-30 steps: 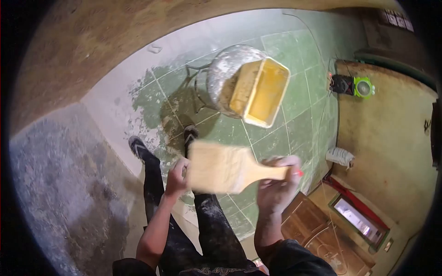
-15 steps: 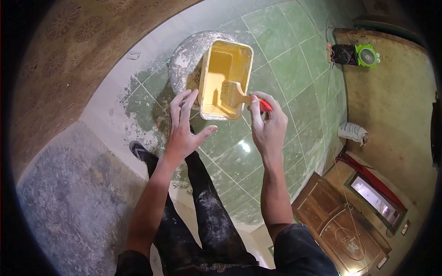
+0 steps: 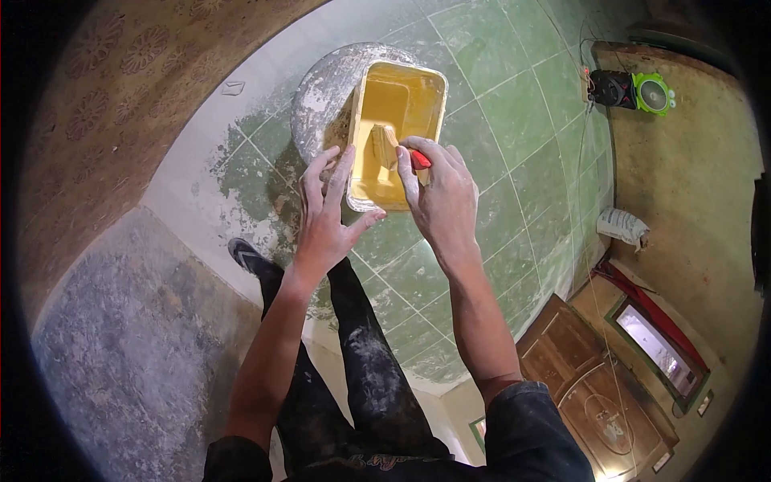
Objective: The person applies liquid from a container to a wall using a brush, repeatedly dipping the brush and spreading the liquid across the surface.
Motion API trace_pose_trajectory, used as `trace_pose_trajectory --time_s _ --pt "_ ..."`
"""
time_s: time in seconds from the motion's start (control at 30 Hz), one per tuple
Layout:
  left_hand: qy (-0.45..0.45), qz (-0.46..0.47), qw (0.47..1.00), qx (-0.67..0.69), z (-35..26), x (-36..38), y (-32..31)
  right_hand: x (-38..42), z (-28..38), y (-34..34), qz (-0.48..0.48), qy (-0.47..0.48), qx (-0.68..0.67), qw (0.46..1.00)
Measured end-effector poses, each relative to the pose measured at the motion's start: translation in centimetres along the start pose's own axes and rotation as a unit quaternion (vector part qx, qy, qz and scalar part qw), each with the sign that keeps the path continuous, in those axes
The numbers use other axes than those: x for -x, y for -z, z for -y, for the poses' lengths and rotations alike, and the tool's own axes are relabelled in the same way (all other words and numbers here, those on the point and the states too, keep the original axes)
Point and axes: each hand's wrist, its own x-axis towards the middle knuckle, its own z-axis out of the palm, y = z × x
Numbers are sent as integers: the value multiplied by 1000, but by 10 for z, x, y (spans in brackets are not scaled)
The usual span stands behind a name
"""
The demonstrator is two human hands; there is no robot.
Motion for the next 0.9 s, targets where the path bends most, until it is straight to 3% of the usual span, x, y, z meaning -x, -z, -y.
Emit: trace_pose_trajectory --time_s 0.4,0.6,0.9 --pt "0 10 1000 -13 0 -1 2 19 22 47 -27 -81 -43 995" --pt "-12 2 1000 -18 2 -1 0 58 20 49 -112 -186 -152 964" --pt "-2 11 999 -31 -4 -1 3 49 3 11 -75 -120 -78 987"
